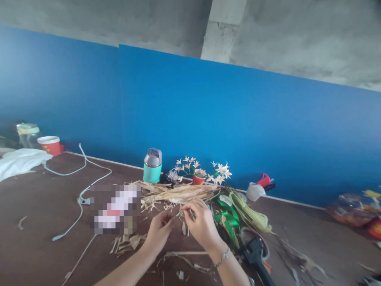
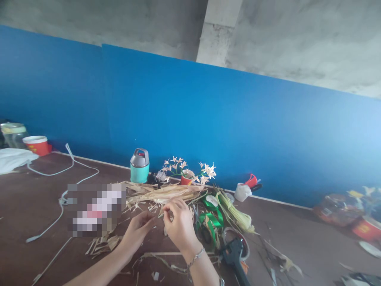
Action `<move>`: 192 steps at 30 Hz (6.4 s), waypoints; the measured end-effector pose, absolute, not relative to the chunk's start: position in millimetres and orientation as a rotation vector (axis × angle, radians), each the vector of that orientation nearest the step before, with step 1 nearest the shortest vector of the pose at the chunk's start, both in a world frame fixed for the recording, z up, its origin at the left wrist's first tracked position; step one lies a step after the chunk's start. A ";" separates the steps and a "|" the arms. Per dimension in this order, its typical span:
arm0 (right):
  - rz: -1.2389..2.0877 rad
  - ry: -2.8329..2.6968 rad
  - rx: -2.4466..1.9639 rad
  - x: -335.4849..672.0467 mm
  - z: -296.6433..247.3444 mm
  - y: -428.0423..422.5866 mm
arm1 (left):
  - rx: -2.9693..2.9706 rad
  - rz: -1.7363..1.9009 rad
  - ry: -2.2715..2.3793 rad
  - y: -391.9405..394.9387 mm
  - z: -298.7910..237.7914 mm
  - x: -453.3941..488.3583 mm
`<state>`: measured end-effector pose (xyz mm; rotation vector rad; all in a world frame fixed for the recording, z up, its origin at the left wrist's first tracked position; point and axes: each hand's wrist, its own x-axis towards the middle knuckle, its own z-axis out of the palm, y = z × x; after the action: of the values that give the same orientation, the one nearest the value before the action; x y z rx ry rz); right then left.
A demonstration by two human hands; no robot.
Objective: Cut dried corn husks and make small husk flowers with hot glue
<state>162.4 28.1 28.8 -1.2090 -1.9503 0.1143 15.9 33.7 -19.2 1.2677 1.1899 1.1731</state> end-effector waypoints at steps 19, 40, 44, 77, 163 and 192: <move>0.034 -1.988 -1.260 160.9 30.1 25.5 | 1.361 1.148 1.183 34.7 -23.1 15.3; -0.071 -2.014 -1.276 159.6 27.5 25.6 | 1.388 1.129 1.196 34.4 -22.8 15.0; -0.062 -2.016 -1.278 158.3 30.2 24.8 | 1.367 1.144 1.191 32.7 -21.0 15.2; 0.598 -1.521 -1.314 164.2 33.2 30.4 | 1.129 1.083 1.072 20.0 -2.3 16.2; 0.722 -1.551 -1.337 141.8 18.1 26.0 | 1.254 1.380 1.126 32.1 -24.5 14.0; -0.058 -1.658 -2.632 336.9 -34.8 -82.1 | 1.038 1.222 1.071 20.6 1.8 15.0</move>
<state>336.9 -82.1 -34.8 -2.6321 -1.6576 -0.0578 15.0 20.6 1.8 1.0383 1.0711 1.2224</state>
